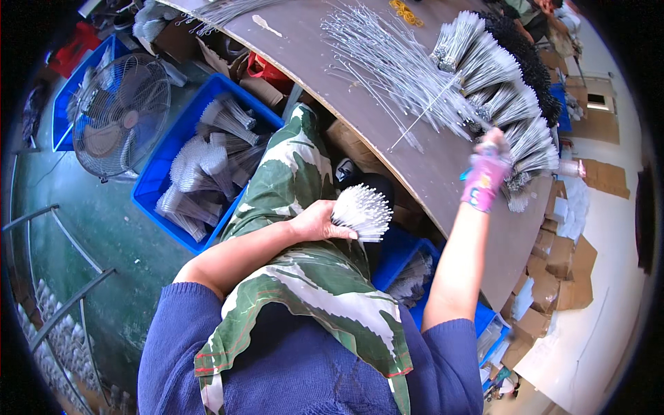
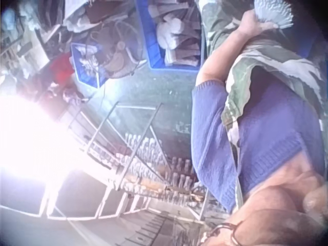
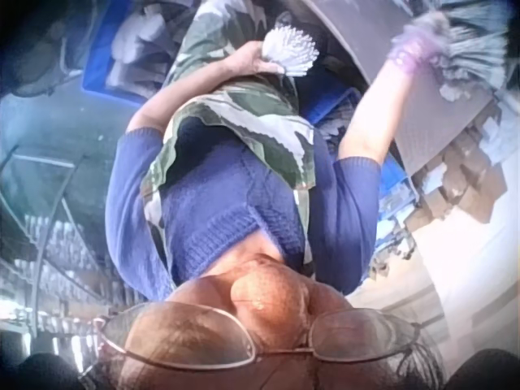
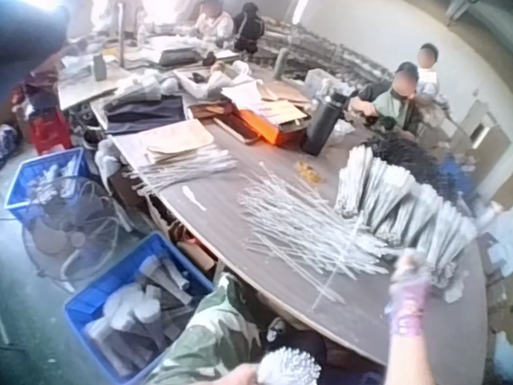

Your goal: The recorder bundles sets of white plastic rods by wrapping and twisting a thin wire around them.

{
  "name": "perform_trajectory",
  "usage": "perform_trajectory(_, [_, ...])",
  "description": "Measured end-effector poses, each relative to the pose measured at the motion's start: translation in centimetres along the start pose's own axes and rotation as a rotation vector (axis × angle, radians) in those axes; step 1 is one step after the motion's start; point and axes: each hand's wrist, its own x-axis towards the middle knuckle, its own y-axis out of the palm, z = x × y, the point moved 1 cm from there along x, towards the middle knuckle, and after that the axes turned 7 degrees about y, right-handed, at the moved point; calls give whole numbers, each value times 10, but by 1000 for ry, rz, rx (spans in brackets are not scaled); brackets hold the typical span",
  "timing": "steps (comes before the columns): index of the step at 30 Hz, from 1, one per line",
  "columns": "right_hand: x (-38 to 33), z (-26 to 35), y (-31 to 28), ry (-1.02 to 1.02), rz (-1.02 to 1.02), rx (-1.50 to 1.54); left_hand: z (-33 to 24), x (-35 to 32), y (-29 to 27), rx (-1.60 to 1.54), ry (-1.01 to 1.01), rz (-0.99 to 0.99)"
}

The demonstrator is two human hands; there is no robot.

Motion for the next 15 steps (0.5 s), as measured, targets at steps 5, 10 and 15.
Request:
perform_trajectory(5, [-80,-1,38,-100,255,-410,2,-5,-1,25,6,7])
perform_trajectory(10, [-155,13,51,103,945,-637,-2,-5,1,29,33,10])
perform_trajectory(15, [-161,26,54,-82,1043,-889,-4,-5,2,79,32,0])
